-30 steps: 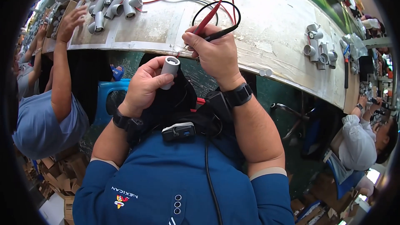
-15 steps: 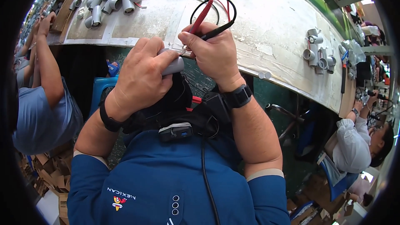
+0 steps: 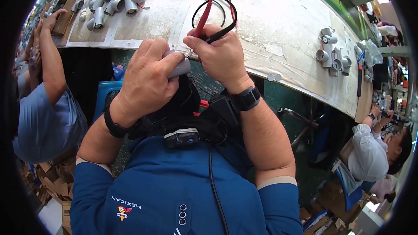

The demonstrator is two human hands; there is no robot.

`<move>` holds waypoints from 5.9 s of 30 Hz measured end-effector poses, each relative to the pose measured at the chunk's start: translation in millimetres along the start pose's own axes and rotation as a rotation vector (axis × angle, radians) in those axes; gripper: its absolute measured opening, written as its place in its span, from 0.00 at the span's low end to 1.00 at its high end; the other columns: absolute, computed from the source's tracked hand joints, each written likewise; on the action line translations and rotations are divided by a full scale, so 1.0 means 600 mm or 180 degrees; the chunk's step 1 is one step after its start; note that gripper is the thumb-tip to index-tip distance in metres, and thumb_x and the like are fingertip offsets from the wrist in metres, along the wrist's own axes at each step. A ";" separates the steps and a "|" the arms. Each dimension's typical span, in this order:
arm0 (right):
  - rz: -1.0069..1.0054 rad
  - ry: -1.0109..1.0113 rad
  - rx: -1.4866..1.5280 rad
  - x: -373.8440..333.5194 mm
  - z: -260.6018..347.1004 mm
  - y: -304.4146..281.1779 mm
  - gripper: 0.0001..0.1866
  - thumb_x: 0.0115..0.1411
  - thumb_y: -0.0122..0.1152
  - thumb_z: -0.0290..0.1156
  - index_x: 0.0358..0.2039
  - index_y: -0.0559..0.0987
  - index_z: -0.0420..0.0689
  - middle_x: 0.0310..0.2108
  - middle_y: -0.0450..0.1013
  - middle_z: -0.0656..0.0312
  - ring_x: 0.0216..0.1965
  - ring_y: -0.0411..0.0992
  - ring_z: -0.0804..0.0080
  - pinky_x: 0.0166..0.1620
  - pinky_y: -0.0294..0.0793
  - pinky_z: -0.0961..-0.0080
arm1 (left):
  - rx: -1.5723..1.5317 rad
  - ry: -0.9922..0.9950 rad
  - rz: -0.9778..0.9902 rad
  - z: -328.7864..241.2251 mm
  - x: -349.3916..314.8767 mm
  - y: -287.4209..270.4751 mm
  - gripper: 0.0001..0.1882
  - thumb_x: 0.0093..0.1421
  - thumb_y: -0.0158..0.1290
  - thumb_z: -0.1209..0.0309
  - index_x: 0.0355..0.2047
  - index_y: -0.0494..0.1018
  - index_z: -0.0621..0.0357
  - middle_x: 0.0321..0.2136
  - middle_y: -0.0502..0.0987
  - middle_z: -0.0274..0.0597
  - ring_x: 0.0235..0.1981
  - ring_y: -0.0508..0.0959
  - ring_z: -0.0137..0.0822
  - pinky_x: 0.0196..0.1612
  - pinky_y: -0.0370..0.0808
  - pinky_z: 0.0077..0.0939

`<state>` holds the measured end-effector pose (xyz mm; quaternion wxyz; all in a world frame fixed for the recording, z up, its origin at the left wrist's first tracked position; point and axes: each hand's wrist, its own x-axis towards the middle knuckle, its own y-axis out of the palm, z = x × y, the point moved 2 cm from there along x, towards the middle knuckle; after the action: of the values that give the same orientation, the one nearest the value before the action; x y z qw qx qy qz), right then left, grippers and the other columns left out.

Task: Test electrical components using a multimeter on a production line.

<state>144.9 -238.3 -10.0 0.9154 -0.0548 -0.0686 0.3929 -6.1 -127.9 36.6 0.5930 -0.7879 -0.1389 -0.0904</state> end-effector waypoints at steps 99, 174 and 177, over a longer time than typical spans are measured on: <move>-0.0362 0.0147 0.0719 -0.057 -0.020 -0.119 0.09 0.63 0.70 0.26 0.42 0.83 0.37 0.29 0.80 0.63 0.28 0.76 0.81 0.31 0.76 0.84 | 0.0459 -0.0073 0.0940 0.021 0.580 0.180 0.29 0.67 0.55 0.52 0.61 0.72 0.59 0.53 0.80 0.53 0.59 0.76 0.47 0.64 0.72 0.38; -0.0610 -0.0187 -0.0387 0.021 0.005 0.038 0.09 0.63 0.69 0.31 0.36 0.84 0.37 0.21 0.78 0.65 0.20 0.73 0.82 0.25 0.71 0.80 | -0.4986 -0.0981 -0.0526 0.121 0.020 0.081 0.27 0.61 0.64 0.81 0.60 0.69 0.61 0.45 0.79 0.43 0.48 0.82 0.36 0.51 0.84 0.30; -0.0616 -0.0219 -0.0371 0.020 0.001 0.041 0.10 0.63 0.69 0.32 0.35 0.84 0.37 0.21 0.78 0.65 0.20 0.73 0.82 0.25 0.70 0.80 | -0.4966 -0.0983 -0.0517 0.123 0.018 0.082 0.27 0.61 0.64 0.81 0.60 0.70 0.61 0.45 0.79 0.43 0.48 0.82 0.35 0.51 0.83 0.30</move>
<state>135.3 -212.7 -12.1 0.9414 -0.0875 -0.1277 0.2997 18.8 -68.4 -25.8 -0.1637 -0.9666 -0.1731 -0.0943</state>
